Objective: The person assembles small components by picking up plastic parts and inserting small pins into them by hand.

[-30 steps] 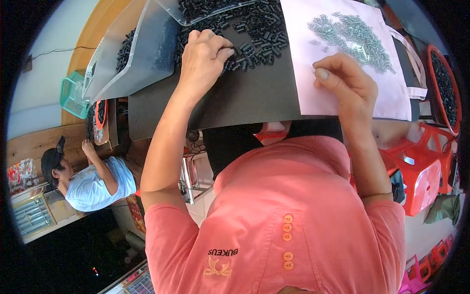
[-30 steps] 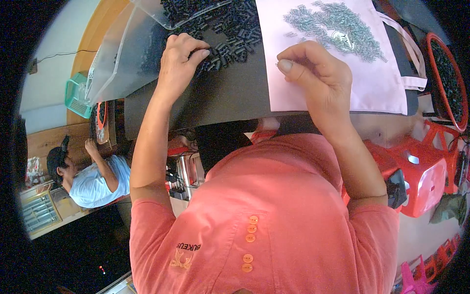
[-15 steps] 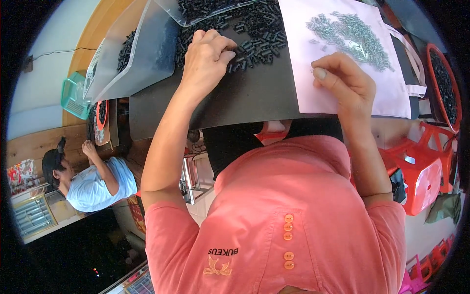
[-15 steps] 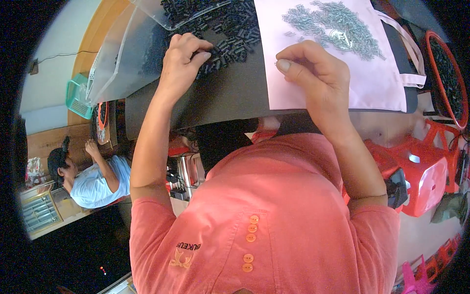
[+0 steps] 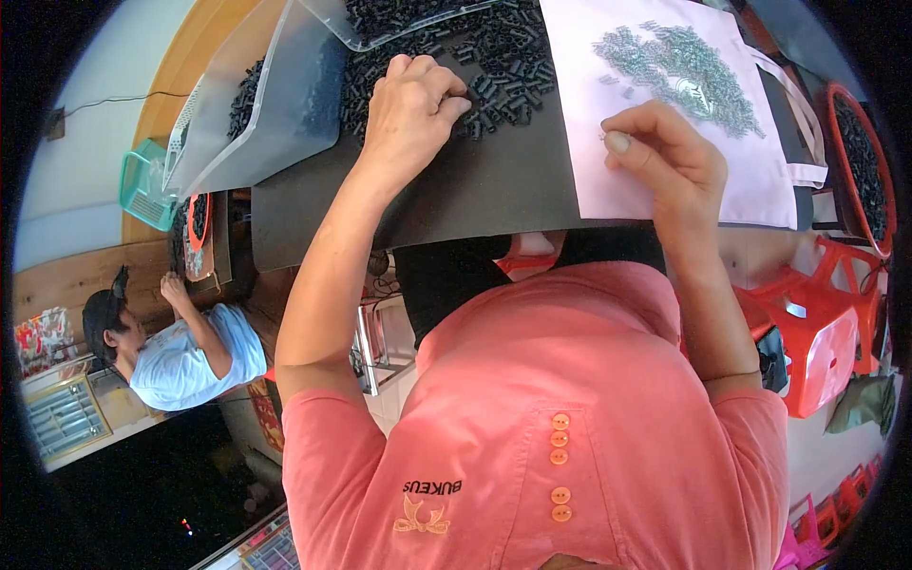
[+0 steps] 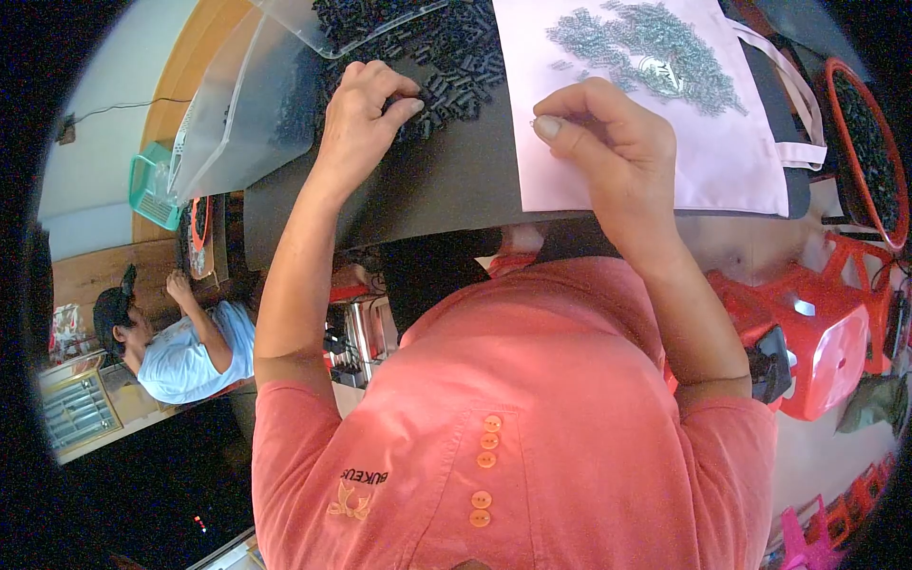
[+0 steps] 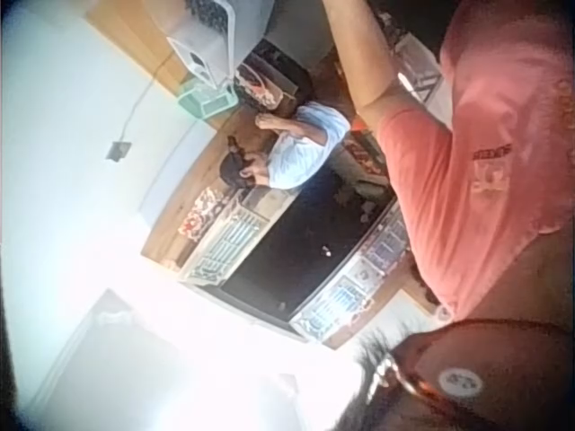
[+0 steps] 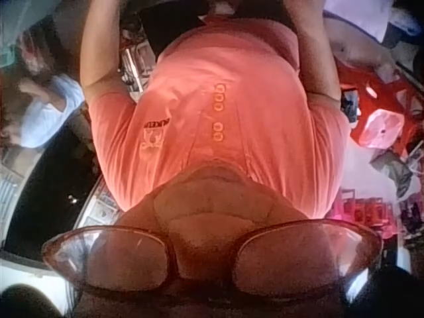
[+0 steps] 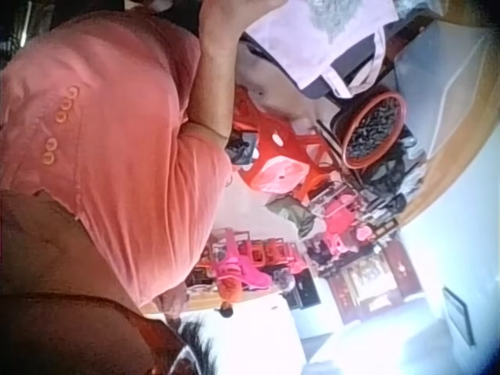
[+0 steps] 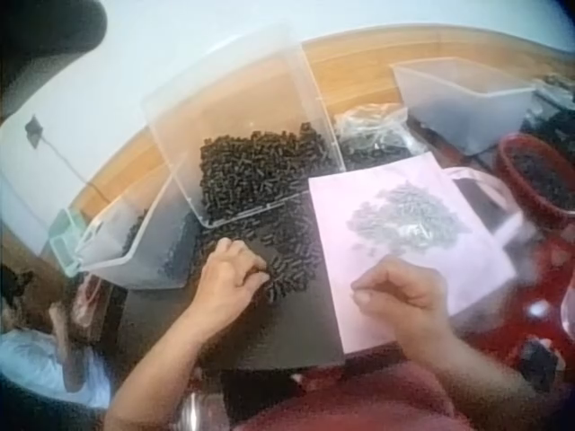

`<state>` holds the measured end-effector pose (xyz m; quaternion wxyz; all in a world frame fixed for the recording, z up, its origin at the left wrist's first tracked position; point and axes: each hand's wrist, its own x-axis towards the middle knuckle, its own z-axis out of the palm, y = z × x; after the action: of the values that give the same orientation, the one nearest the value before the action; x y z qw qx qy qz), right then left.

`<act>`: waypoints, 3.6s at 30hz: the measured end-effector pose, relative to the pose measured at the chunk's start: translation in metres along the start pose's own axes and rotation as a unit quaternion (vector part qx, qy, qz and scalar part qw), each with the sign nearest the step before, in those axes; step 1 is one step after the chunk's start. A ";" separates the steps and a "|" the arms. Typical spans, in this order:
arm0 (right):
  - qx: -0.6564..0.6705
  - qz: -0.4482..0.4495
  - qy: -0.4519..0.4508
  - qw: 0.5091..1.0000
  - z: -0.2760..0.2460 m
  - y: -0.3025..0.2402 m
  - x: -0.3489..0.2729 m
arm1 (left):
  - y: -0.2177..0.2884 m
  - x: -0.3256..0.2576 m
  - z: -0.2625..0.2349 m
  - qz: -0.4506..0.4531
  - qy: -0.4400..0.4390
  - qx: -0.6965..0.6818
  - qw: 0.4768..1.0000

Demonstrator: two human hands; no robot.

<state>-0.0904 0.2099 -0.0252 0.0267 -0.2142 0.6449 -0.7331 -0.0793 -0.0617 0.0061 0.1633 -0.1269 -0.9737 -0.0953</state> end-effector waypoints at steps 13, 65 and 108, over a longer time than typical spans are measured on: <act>-0.005 -0.014 0.000 1.000 -0.001 -0.001 -0.001 | -0.004 0.000 0.003 0.029 0.085 0.001 0.996; -0.255 -0.353 0.072 0.897 0.047 -0.007 -0.022 | 0.115 -0.049 0.015 -0.304 0.068 -0.867 0.389; -0.220 -0.227 -0.220 0.923 0.050 -0.044 0.001 | 0.074 -0.075 -0.013 -0.248 -0.031 -0.775 0.580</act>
<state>-0.0633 0.1704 0.0210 -0.0474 -0.5111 0.7021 -0.4935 0.0138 -0.0111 0.0028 -0.0572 0.0388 -0.5272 -0.8470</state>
